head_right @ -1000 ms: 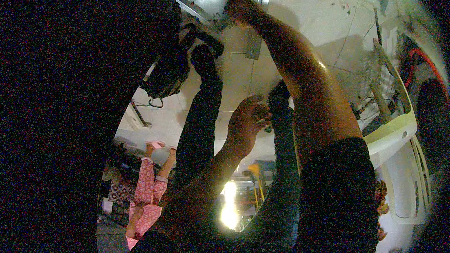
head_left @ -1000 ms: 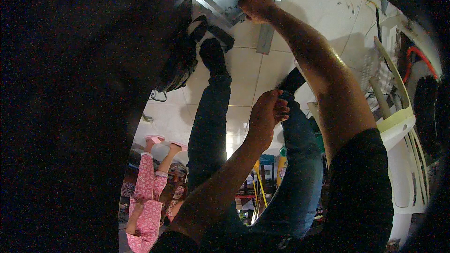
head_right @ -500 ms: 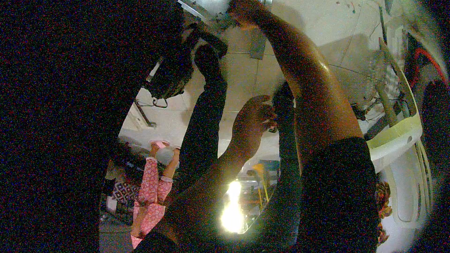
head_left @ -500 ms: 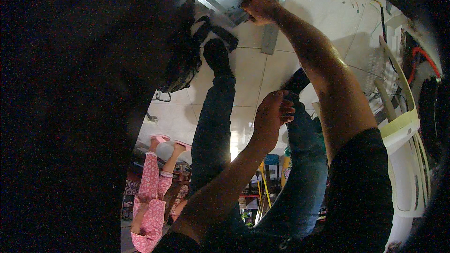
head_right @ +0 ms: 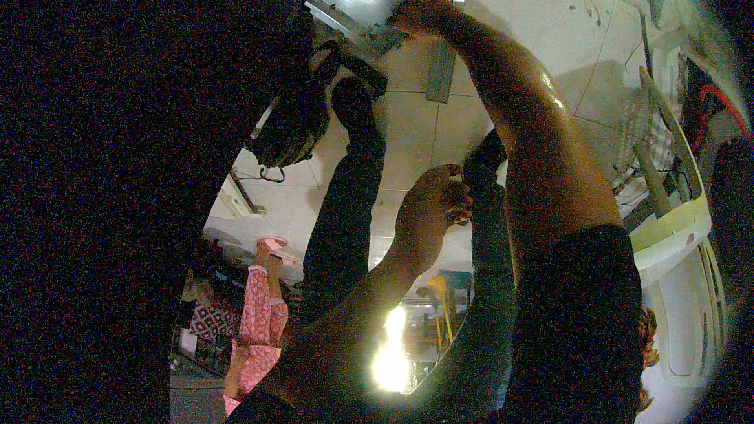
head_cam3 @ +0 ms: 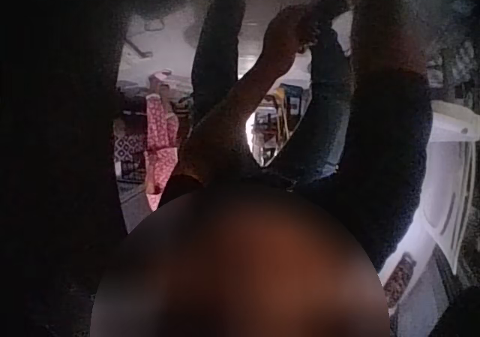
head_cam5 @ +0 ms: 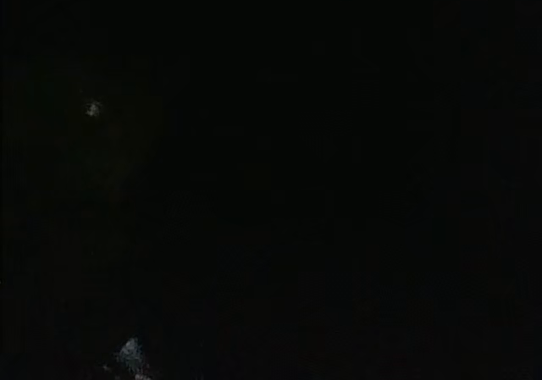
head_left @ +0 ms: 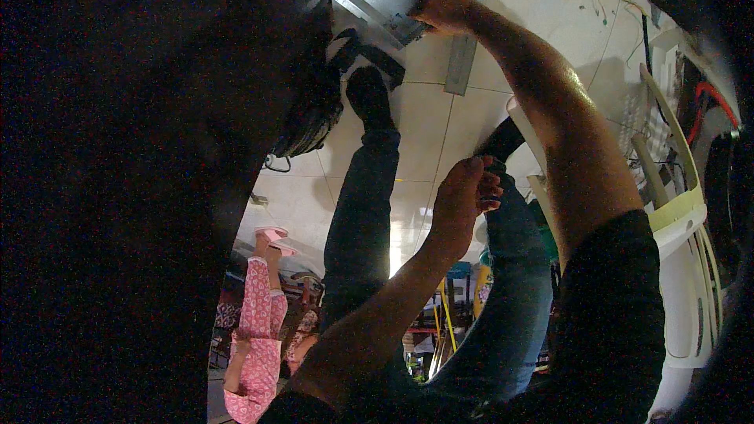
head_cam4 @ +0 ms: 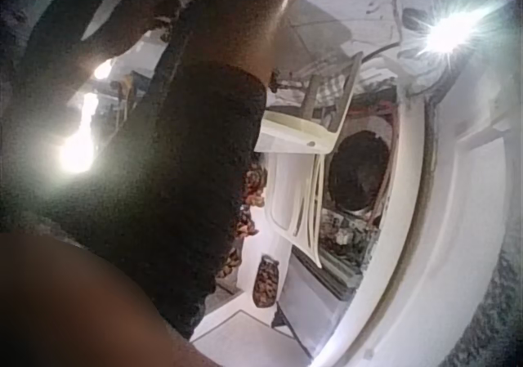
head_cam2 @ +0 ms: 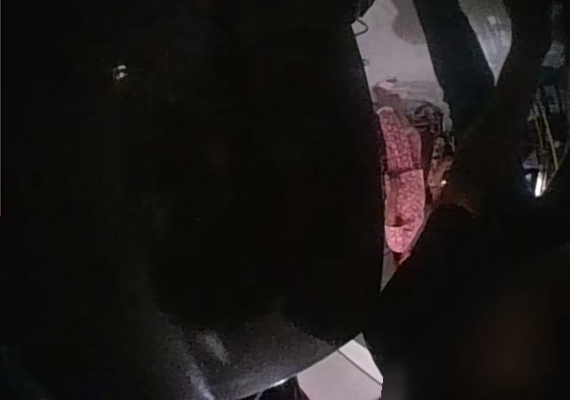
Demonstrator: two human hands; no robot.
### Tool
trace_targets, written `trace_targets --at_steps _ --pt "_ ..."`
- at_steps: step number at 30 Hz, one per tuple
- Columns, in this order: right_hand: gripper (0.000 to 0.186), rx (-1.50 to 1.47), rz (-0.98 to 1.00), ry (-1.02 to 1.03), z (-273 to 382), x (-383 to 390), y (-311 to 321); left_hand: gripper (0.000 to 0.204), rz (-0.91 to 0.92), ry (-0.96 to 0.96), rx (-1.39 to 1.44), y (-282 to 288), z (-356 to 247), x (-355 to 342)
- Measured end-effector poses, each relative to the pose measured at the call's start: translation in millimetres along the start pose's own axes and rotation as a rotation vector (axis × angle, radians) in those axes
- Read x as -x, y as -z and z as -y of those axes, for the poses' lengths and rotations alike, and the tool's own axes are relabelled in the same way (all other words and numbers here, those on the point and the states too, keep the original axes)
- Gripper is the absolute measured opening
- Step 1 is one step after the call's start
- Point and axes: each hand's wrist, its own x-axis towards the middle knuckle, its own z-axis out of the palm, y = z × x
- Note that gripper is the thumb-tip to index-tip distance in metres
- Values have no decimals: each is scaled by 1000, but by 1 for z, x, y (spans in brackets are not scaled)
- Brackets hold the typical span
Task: The person lifts a white air conditioner front panel and aligns it onto the wall-mounted unit. They then use a cordless drill and a screwdriver to fasten screws into the top of the unit, securing the panel in place.
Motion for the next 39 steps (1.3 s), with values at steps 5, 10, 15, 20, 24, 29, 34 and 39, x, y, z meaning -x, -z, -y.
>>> trace_targets --at_steps 5,10,15,20,24,29,34,39 --pt "54 -57 66 -11 4 -1 19 39 -20 -3 -16 0 2 2" --pt "54 -155 185 -10 8 -1 62 38 -28 -7 -61 0 -1 4" --pt "34 -317 126 -272 -9 -17 101 39 6 29 -29 8 -19 -2" --pt "29 -626 -101 -208 -49 1 107 42 15 5 -30 10 -24 -8" --pt "25 -435 -95 -151 -45 -16 65 42 8 -18 -8 9 -21 -8" --pt "21 -80 -194 -275 -20 -36 26 40 5 -32 -45 11 -26 -13" --pt "16 -45 -86 -544 2 -36 27 37 -26 -10 0 9 -29 -17" --pt "20 -166 -18 -447 -12 -39 36 36 -51 20 -17 3 -30 -19"
